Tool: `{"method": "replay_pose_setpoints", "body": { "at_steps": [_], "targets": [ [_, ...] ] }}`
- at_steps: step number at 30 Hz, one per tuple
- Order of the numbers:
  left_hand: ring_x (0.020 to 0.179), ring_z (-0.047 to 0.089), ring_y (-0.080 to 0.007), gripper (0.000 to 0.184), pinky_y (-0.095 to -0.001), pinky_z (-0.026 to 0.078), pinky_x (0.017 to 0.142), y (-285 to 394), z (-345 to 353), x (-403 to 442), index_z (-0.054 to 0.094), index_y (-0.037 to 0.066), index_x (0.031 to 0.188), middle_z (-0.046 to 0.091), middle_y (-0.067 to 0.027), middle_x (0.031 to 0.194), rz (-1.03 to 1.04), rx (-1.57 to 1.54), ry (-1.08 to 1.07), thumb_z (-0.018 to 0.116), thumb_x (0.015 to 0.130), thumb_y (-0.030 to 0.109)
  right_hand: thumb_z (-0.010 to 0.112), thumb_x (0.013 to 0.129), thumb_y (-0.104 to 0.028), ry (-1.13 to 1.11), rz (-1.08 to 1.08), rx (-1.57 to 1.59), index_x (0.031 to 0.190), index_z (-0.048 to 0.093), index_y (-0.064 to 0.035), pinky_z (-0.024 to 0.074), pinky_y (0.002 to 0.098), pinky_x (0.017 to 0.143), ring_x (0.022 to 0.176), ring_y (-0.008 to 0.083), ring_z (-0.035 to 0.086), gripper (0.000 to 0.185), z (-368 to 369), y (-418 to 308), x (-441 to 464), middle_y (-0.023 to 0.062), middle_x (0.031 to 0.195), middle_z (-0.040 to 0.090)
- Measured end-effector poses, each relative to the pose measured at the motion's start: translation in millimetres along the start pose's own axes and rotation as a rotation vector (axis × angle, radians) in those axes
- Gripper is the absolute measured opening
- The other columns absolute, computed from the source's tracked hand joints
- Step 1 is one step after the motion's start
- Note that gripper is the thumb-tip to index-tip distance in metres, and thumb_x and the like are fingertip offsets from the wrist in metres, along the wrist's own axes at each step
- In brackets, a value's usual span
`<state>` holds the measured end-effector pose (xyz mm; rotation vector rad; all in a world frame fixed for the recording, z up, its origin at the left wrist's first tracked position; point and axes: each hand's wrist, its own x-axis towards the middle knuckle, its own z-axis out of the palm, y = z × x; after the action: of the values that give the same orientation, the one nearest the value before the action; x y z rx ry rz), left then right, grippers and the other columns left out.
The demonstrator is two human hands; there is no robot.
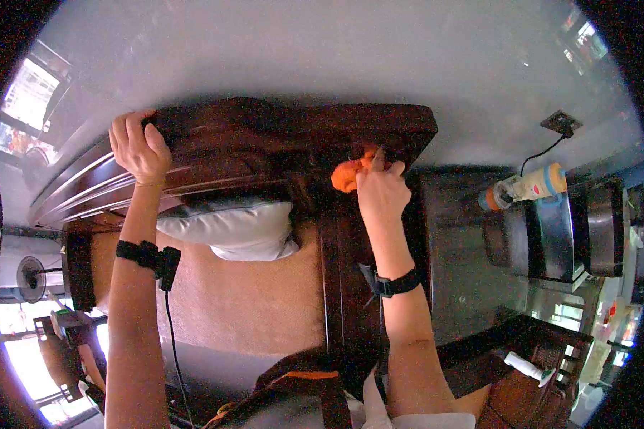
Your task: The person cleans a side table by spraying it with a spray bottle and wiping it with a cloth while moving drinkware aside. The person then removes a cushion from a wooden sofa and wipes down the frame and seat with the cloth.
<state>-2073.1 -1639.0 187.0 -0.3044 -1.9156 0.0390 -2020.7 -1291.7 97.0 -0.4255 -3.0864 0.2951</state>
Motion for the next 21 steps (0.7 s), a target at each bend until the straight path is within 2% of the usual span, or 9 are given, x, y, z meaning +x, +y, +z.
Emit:
{"method": "replay_pose_setpoints", "body": {
  "at_steps": [1,3,4,7,12,16,17,19,21],
  "targets": [
    [0.079,0.055,-0.0287,0.020,-0.0393,0.045,0.072,-2.7,1.5,-1.0,0.065,0.012,0.085,0.058,-0.0084,0.087,0.014,0.000,0.019,0.051,0.082,0.026,0.060,0.086,-0.027,0.002,-0.006,-0.006,0.121,0.054,0.0001,0.0549,0.0444,0.078,0.091,0.0383,0.065,0.044,-0.3,3.4,8.7,0.0201,0.115,0.059],
    [0.079,0.055,-0.0284,0.019,-0.0389,0.044,0.073,-1.9,0.6,-2.0,0.066,0.013,0.085,0.058,-0.0078,0.087,-0.011,0.000,0.006,0.052,0.081,0.025,0.052,0.086,-0.034,-0.133,-0.132,-0.053,0.132,0.050,-0.0074,0.0549,0.0476,0.071,0.081,0.0364,0.068,0.052,7.0,17.7,24.4,0.0176,0.096,0.068],
    [0.079,0.055,-0.0281,0.019,-0.0389,0.044,0.073,-5.1,2.1,-3.4,0.066,0.013,0.085,0.058,-0.0075,0.087,0.005,-0.002,0.001,0.052,0.081,0.025,0.050,0.085,-0.031,0.011,-0.263,-0.118,0.134,0.047,-0.0037,0.0550,0.0470,0.070,0.081,0.0334,0.069,0.055,19.4,21.8,24.7,0.0152,0.079,0.070],
    [0.079,0.055,-0.0272,0.019,-0.0385,0.044,0.072,-2.2,1.6,-2.6,0.066,0.013,0.086,0.057,-0.0062,0.087,-0.004,0.008,0.017,0.054,0.080,0.026,0.057,0.086,-0.034,0.006,-0.240,-0.193,0.125,0.053,-0.0027,0.0566,0.0431,0.068,0.082,0.0281,0.070,0.050,22.1,20.0,35.6,0.0132,0.088,0.071],
    [0.077,0.055,-0.0252,0.017,-0.0373,0.044,0.070,-1.3,1.2,1.9,0.065,0.014,0.084,0.057,-0.0045,0.084,-0.023,0.011,0.026,0.055,0.078,0.026,0.055,0.088,-0.030,-0.010,-0.229,-0.213,0.144,0.033,-0.0040,0.0560,0.0409,0.066,0.078,0.0327,0.070,0.065,28.1,42.0,-3.0,0.0155,0.086,0.070],
    [0.078,0.055,-0.0267,0.018,-0.0385,0.044,0.071,1.0,-1.2,-1.6,0.065,0.014,0.087,0.057,-0.0060,0.087,-0.054,-0.009,0.016,0.053,0.081,0.027,0.053,0.090,-0.030,-0.197,-0.148,-0.227,0.141,0.037,-0.0058,0.0556,0.0412,0.072,0.083,0.0350,0.069,0.058,30.1,65.3,-32.8,0.0174,0.093,0.070],
    [0.081,0.055,-0.0291,0.020,-0.0404,0.044,0.074,1.6,-0.9,-1.1,0.065,0.013,0.090,0.057,-0.0079,0.088,-0.069,-0.025,-0.001,0.051,0.085,0.027,0.054,0.091,-0.028,-0.183,-0.103,-0.085,0.136,0.041,-0.0051,0.0549,0.0427,0.074,0.085,0.0366,0.068,0.053,22.3,67.9,-40.7,0.0170,0.096,0.069],
    [0.076,0.055,-0.0239,0.016,-0.0362,0.044,0.068,-0.3,0.2,0.7,0.065,0.015,0.083,0.057,-0.0034,0.085,-0.046,0.009,0.044,0.054,0.079,0.027,0.055,0.091,-0.026,-0.186,-0.065,0.055,0.132,0.044,-0.0043,0.0541,0.0443,0.077,0.087,0.0383,0.068,0.047,-1.0,53.4,-47.6,0.0166,0.098,0.069],
    [0.075,0.054,-0.0238,0.015,-0.0360,0.044,0.068,-1.9,2.7,-1.5,0.065,0.016,0.083,0.057,-0.0029,0.085,-0.023,0.023,0.060,0.055,0.078,0.027,0.062,0.087,-0.019,0.083,-0.149,0.705,0.122,0.049,-0.0029,0.0510,0.0448,0.085,0.099,0.0383,0.063,0.040,-27.9,9.5,-55.9,0.0189,0.106,0.065]
  ]
}}
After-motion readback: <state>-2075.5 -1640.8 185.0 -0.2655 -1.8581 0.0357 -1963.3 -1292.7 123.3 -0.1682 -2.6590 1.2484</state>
